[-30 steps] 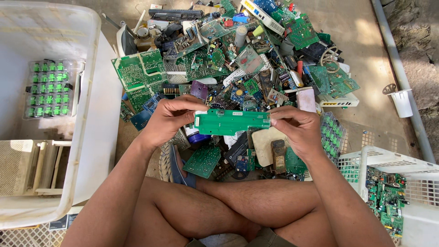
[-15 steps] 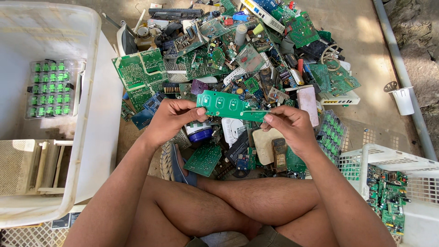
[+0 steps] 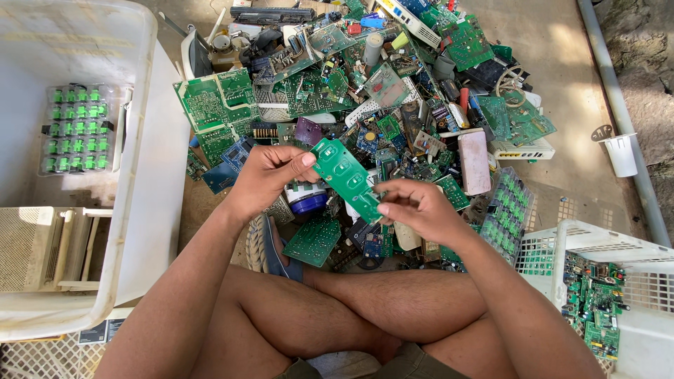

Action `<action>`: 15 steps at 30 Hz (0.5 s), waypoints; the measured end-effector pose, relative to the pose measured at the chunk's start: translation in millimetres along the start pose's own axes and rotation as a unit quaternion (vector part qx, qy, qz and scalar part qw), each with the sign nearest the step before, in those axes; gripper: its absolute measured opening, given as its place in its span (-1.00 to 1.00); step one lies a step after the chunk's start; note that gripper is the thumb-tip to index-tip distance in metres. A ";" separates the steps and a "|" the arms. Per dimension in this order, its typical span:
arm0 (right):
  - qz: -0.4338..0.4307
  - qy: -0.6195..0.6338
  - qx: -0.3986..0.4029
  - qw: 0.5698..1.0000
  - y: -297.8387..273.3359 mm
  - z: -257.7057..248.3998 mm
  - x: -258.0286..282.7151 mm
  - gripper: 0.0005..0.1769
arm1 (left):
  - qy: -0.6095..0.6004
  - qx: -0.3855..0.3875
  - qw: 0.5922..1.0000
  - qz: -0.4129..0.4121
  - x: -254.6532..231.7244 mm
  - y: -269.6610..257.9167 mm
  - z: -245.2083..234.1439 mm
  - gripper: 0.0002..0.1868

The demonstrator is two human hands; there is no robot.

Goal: The person sorts various printed circuit boards, router components, and electronic devices by picking them up from a large pile on the ground and placing selected components into plastic storage bins or sorting trays.

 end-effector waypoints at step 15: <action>-0.165 -0.021 -0.020 0.986 -8.4 25.0 9.2 -0.56 | 0.026 0.036 0.999 -0.016 3.5 -9.0 6.4 -0.39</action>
Point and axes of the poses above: each hand's wrist, its own y-axis towards the middle knuckle, its own z-axis out of the palm, x = y × z, the point moved 1 cm from there along y, towards the middle knuckle, and after that the axes turned 6 degrees about y, right-handed, at the moved point
